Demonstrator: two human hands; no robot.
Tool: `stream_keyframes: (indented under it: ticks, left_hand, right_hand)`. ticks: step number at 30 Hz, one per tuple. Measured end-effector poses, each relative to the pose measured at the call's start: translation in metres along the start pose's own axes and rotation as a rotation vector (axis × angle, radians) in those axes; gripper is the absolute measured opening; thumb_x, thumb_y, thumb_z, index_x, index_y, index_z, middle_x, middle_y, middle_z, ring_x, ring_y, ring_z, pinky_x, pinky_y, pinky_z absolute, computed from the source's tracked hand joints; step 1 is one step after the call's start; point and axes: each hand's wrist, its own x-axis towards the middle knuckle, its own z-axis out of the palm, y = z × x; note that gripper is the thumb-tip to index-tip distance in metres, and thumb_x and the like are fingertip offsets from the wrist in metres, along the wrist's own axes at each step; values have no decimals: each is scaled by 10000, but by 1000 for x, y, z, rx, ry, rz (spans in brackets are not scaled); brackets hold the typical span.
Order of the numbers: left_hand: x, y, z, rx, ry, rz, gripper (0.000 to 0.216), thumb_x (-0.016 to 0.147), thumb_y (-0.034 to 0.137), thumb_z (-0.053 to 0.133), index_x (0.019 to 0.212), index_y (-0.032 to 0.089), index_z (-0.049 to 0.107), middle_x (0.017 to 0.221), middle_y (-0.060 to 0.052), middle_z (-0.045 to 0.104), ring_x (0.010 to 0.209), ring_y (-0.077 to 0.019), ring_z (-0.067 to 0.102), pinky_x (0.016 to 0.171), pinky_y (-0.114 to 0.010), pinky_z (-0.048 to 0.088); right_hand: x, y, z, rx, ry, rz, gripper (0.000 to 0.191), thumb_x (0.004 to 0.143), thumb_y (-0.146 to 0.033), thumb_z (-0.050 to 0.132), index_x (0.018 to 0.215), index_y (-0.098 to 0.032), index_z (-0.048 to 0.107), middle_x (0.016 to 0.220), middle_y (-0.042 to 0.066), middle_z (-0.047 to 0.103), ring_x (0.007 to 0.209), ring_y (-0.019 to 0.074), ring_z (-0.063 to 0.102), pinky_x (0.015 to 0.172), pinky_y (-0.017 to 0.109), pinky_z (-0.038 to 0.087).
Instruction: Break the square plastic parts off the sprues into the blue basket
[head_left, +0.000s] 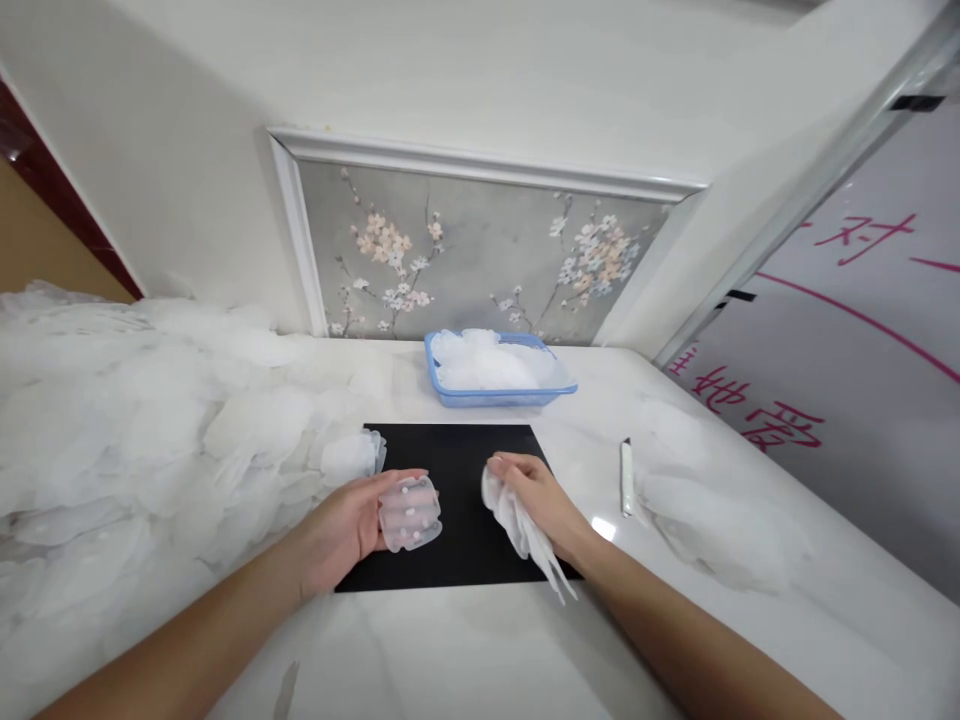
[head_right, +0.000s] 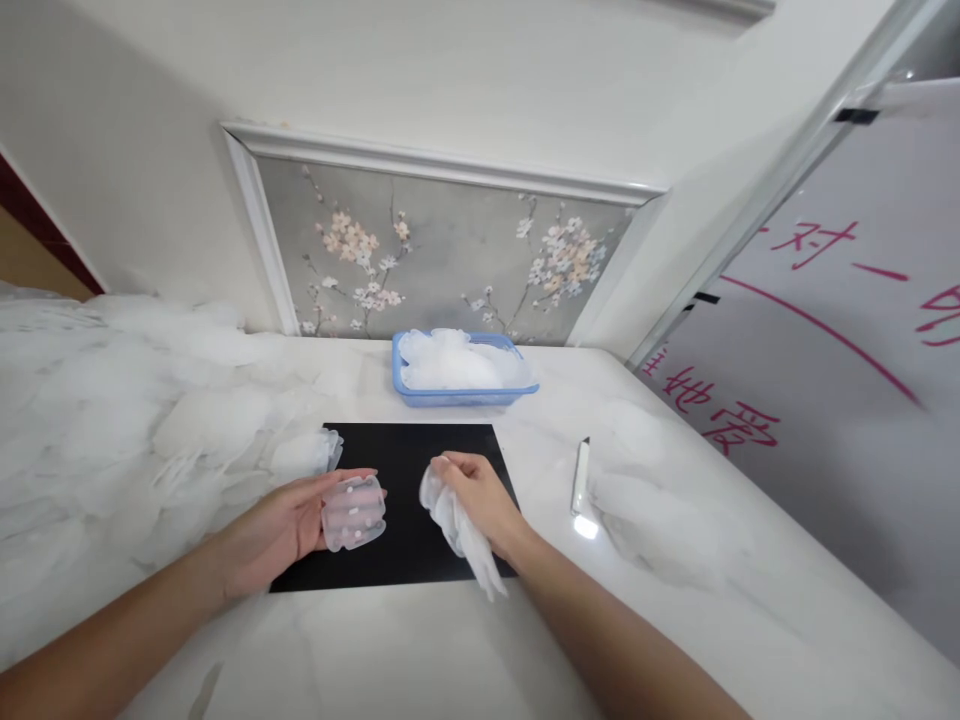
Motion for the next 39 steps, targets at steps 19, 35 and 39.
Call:
stream_keyframes:
  ticks: [19,35,39]
  left_hand:
    - [-7,-2,7,-44,-106,17,514,902,531,506,1230,145,591,1076,-122,693,999,-263,663,914,-406,495]
    - [-7,-1,-1,396,-214,198,710,613,68,553,1296,261,519,1397,-51,540,1294,-251,485,1097,-417,354]
    - [1,8,-18,953,239,565,445,790,207,498,1225,255,577,1360,-54,557,1284,-246,484,1122,-430,330]
  right_hand:
    - [-17,15,14,-927,-240,-691,336,902,-191,527,1224,-251,602,802,41,660,665,169,583,635,279,450]
    - [-20,4,20,-374,-194,-310,321,840,-449,631,663,-189,573,661,-9,484,561,112,423,524,248,315]
    - [-13,6,17,-2,-233,79,434,675,-538,751,683,-180,505,607,-48,465,487,72,368,488,225,287]
